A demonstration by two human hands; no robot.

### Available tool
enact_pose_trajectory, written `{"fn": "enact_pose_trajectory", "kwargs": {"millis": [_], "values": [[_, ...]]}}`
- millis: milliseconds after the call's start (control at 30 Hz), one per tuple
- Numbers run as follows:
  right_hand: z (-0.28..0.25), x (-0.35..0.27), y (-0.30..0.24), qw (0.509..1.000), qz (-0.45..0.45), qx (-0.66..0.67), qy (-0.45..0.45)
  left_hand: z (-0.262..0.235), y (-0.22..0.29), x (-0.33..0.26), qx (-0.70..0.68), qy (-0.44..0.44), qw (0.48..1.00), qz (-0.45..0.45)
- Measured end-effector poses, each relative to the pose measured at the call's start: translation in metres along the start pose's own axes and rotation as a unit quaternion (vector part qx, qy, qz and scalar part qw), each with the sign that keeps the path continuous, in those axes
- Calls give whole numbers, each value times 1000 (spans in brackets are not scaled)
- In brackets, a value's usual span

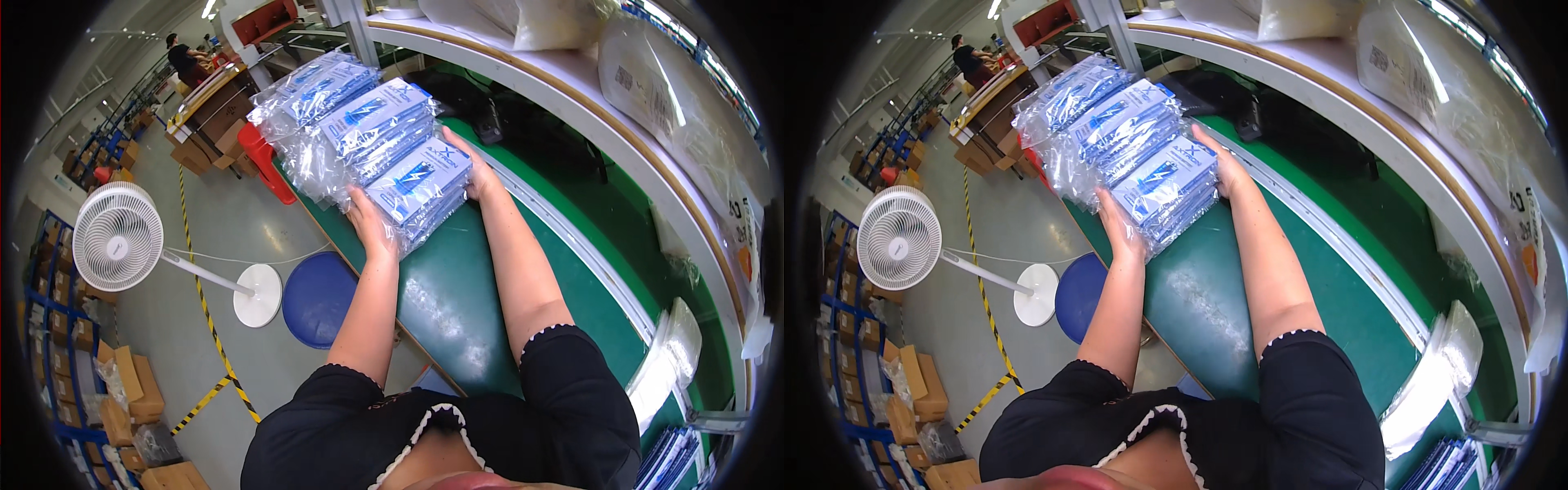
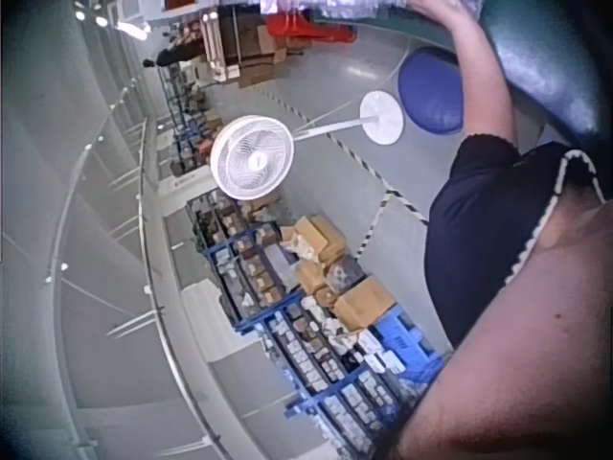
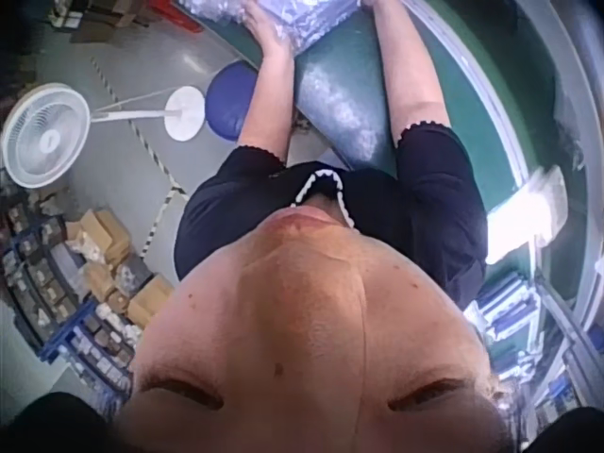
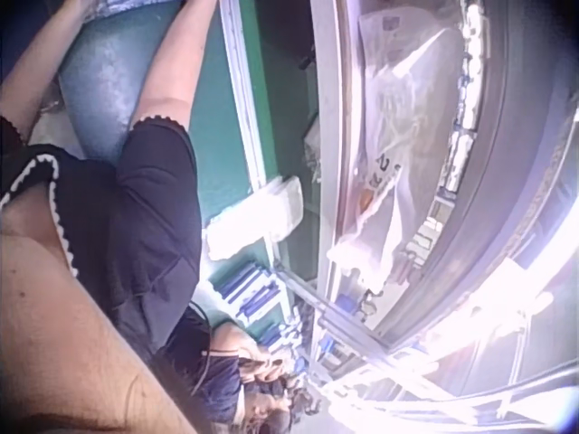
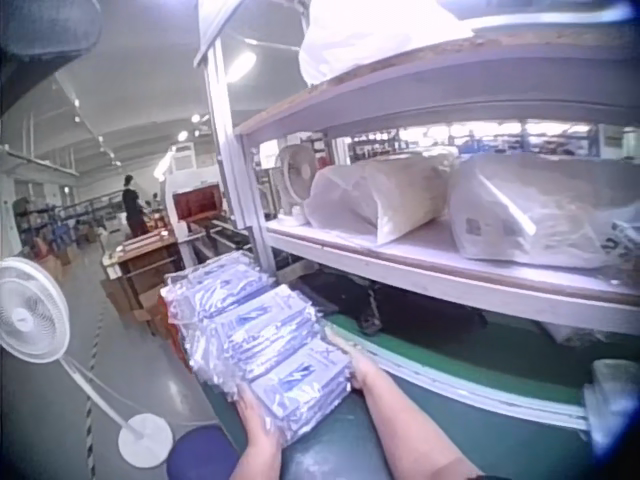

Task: Packaging screen protectors into plastic sleeves at a factory workbench.

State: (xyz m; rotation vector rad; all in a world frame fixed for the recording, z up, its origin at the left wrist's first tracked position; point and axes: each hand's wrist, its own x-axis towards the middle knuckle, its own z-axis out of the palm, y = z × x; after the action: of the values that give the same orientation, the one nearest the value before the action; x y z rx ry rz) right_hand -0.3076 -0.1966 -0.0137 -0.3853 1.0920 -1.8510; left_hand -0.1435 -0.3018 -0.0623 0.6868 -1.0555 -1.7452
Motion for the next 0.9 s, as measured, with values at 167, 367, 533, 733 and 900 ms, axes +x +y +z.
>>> {"fn": "enact_pose_trajectory", "kwargs": {"millis": [167,367,533,733,900], "values": [[0,-6,-2,1000,6,-23,20,14,18,-18,-59,-32,998,0],[3,-13,-3,999,4,-37,17,8,16,-17,-73,-47,996,-11],[3,-10,-3,999,12,-47,16,9,17,-20,-93,-46,995,-14],[-4,-5,4,999,-13,42,9,6,25,-18,-84,-73,994,-10],[-16,-14,15,967,-151,11,204,-15,59,-26,10,-85,996,3]]}}
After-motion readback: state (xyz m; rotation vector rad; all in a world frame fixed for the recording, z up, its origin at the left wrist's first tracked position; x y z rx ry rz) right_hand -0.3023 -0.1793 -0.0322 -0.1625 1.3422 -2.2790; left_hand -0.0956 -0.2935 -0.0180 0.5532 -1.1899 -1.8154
